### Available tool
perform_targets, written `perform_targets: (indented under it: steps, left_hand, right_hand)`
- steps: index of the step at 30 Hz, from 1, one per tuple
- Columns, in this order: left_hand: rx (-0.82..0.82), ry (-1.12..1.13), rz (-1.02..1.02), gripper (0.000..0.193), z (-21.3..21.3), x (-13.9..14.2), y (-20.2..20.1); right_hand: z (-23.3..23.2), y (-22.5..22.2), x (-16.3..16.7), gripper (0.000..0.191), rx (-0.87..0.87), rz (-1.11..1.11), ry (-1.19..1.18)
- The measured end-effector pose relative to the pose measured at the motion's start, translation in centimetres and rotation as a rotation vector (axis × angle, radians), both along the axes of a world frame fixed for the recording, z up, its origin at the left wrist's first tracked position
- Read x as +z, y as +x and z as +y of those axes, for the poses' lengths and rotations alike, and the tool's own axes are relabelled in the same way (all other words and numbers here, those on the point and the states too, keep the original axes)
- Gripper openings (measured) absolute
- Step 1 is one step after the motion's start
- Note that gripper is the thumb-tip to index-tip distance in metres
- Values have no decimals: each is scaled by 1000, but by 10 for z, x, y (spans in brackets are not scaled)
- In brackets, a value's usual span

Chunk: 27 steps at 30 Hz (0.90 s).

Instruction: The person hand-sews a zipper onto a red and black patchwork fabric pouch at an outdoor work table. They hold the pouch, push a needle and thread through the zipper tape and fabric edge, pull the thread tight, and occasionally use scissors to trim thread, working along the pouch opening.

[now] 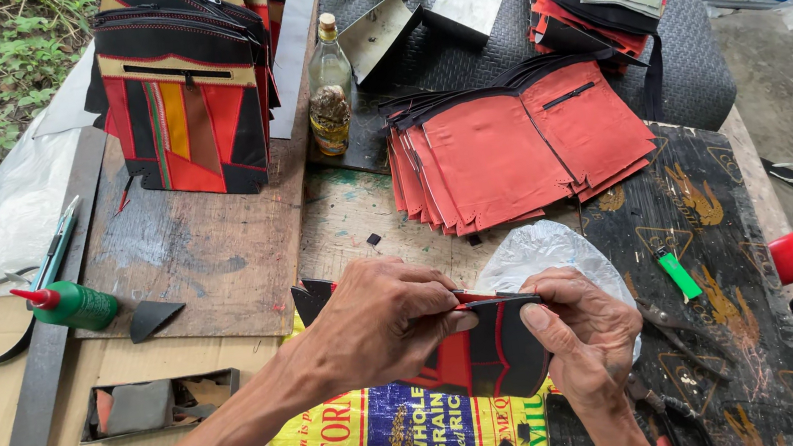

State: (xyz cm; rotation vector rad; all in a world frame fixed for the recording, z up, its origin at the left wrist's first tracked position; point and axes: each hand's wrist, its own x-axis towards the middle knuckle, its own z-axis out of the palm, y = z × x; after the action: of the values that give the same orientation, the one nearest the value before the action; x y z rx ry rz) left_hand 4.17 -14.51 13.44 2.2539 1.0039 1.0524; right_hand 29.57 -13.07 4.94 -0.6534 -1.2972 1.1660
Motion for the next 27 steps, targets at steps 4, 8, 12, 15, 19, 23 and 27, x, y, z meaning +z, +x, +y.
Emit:
perform_targets:
  steps: [4, 8, 12, 15, 19, 23, 27]
  left_hand:
    - [-10, -24, 0, 16, -1, -1, 0]
    - [-26, -45, -7, 19, -1, -3, -2]
    - [-23, -66, -9, 18, -1, -5, -2]
    - [-41, -31, -29, 15, -1, -7, -1]
    - [-37, -37, -63, 12, -3, -5, 2]
    - [41, -39, -81, 11, -5, 1, 6]
    - [179, -383, 68, 32, -4, 0, 13]
  right_hand:
    - [-2, -2, 0, 17, -22, -33, 12]
    - [-3, -5, 0, 16, -9, -26, 2]
    - [-2, -6, 0, 15, -4, -13, -29]
    - [-3, -5, 1, 16, 17, 15, -19]
    - [-5, -6, 4, 15, -10, -64, 11]
    - [0, -6, 8, 15, -1, -115, 26]
    - [5, -6, 14, 16, 57, -166, 15]
